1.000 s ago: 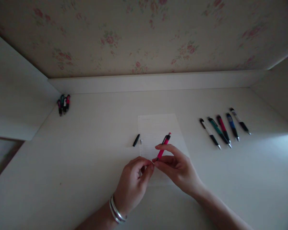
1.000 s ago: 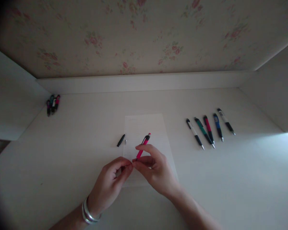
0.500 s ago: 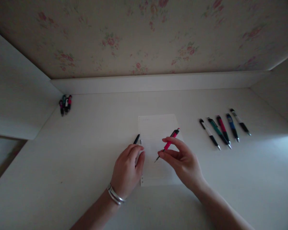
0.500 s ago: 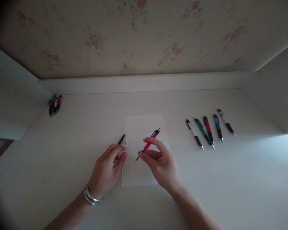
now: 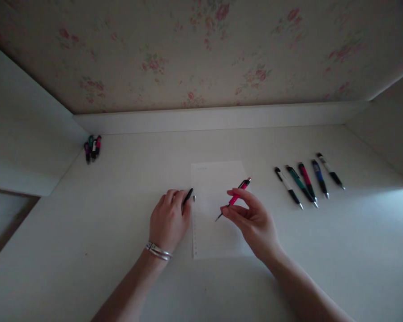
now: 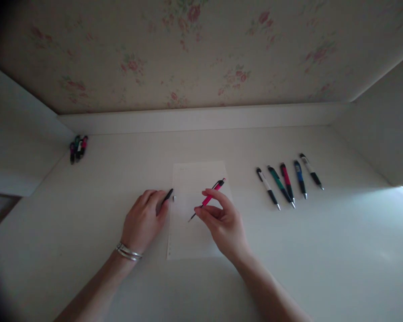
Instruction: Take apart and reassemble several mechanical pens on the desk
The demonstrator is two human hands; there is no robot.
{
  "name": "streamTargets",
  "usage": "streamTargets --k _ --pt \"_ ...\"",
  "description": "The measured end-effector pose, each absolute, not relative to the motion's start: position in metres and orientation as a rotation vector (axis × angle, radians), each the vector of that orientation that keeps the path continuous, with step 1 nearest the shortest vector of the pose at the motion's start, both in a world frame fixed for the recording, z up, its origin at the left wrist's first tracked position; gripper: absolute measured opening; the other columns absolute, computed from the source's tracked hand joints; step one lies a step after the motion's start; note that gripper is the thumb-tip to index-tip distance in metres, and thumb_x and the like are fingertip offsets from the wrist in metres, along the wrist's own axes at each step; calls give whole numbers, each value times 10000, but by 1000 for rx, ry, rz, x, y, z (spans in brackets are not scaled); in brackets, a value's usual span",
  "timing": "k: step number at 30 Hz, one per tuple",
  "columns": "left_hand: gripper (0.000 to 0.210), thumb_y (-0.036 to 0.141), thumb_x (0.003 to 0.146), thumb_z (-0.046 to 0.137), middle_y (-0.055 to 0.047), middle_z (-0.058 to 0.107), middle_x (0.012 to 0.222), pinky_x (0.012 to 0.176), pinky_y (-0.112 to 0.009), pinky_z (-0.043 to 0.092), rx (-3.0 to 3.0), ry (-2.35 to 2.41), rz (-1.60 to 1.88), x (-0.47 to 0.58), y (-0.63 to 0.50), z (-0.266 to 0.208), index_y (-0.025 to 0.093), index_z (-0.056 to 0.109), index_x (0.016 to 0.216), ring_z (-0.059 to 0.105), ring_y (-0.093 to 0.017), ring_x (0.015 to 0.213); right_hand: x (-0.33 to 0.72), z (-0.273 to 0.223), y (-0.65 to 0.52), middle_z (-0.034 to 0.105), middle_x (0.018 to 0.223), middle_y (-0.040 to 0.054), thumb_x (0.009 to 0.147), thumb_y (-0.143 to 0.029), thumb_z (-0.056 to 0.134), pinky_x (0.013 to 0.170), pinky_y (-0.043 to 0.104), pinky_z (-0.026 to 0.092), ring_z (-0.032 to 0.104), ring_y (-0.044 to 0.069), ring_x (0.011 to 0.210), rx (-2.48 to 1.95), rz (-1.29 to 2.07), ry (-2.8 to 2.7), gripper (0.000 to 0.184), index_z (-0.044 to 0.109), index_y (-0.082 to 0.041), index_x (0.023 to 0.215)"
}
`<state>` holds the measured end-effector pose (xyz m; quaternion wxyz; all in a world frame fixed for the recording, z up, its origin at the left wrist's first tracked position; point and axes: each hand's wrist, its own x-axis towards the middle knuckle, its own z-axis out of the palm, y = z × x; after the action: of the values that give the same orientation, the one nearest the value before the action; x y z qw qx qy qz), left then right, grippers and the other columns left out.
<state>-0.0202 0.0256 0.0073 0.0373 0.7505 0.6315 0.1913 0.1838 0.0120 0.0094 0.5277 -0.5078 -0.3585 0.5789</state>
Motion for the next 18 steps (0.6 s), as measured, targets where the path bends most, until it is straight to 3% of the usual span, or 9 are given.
streamTargets --k 4,8,13,18 --pt "194 207 936 530 -90 676 1006 822 -357 500 2301 1927 587 -26 28 1 180 688 1047 624 -246 893 184 9 14 704 1145 16 696 -269 845 753 271 623 738 145 775 -1239 1333 -847 432 661 -283 1086" --pt "194 231 953 512 -84 687 999 846 -357 493 2111 1793 830 -28 21 6 193 690 1019 630 -233 911 186 9 16 687 1182 17 675 -254 856 763 287 630 736 146 779 -1223 1254 -765 458 656 -284 1086" --pt "244 362 892 642 -41 661 825 691 -276 495 1256 1389 980 -17 -2 16 170 672 1039 602 -163 730 186 9 17 681 1164 6 670 -241 858 742 283 632 735 140 776 -1183 1229 -686 457 655 -295 1076" --pt "402 367 802 752 -10 609 752 673 -236 471 654 988 1037 3 -14 15 164 688 1143 554 -119 700 185 9 14 676 1170 -9 695 -227 837 741 287 625 730 134 777 -1157 1239 -718 437 654 -318 1081"
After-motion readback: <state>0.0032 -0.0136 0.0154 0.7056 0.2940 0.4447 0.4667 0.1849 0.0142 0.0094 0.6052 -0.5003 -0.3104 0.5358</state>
